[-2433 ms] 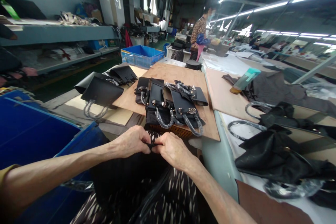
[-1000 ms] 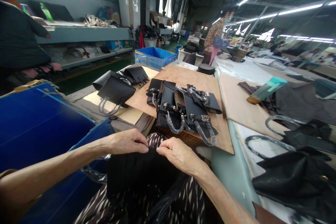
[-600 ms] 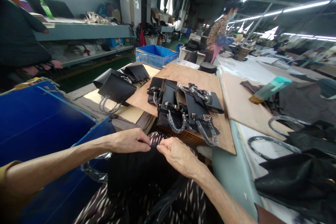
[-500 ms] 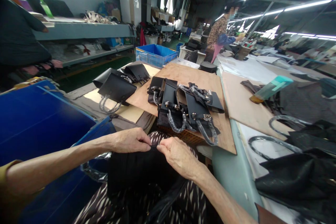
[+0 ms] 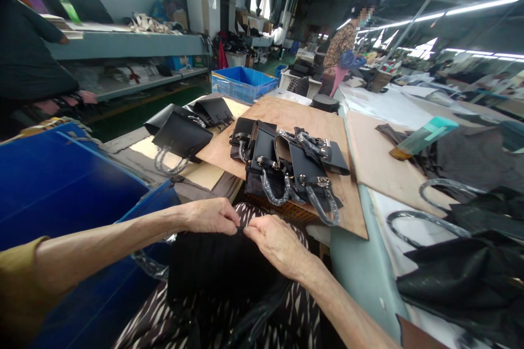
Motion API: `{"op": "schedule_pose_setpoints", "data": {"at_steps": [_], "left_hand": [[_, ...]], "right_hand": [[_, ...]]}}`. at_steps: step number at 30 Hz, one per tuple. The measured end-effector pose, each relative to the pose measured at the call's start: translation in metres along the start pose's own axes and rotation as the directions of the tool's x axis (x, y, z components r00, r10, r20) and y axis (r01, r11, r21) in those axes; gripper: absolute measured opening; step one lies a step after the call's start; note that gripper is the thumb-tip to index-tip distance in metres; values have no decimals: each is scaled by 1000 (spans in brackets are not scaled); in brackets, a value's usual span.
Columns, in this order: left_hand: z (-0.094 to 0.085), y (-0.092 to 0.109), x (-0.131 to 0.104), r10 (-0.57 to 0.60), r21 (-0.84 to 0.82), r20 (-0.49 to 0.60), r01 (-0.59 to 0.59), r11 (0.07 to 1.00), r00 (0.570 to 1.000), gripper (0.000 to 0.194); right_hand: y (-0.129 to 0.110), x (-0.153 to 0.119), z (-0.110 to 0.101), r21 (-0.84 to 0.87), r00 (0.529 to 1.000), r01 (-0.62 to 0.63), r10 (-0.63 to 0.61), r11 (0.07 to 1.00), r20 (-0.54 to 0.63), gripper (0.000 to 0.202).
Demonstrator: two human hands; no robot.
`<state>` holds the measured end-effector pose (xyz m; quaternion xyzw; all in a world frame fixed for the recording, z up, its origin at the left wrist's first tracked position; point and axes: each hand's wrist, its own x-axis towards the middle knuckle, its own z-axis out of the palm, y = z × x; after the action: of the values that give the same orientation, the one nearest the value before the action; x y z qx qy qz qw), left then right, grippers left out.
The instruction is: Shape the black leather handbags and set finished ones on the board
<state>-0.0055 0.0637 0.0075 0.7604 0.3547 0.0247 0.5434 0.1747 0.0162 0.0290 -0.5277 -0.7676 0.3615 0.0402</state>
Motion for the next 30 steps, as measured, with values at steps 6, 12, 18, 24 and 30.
{"op": "schedule_pose_setpoints", "data": {"at_steps": [6,12,18,24,30], "left_hand": [[-1,8,-2,-17,56,-30,19,998,999,16],[-27,-3,-24,-25,-139,41,30,990,999,29],[-28,-21,-50,-70,-174,-106,51,983,992,38],[-9,-19,-50,-92,-81,-170,79,994,981,25],[-2,-28,-41,-60,-6,-219,60,998,974,23]], "right_hand": [[-7,6,1,37,998,67,-66,997,-23,19],[-6,7,2,41,999,44,-44,998,-3,27],[-2,8,3,43,1000,9,-9,999,0,30],[-3,9,6,53,1000,19,-19,998,8,29],[-2,7,8,26,1000,18,-18,1000,8,28]]}}
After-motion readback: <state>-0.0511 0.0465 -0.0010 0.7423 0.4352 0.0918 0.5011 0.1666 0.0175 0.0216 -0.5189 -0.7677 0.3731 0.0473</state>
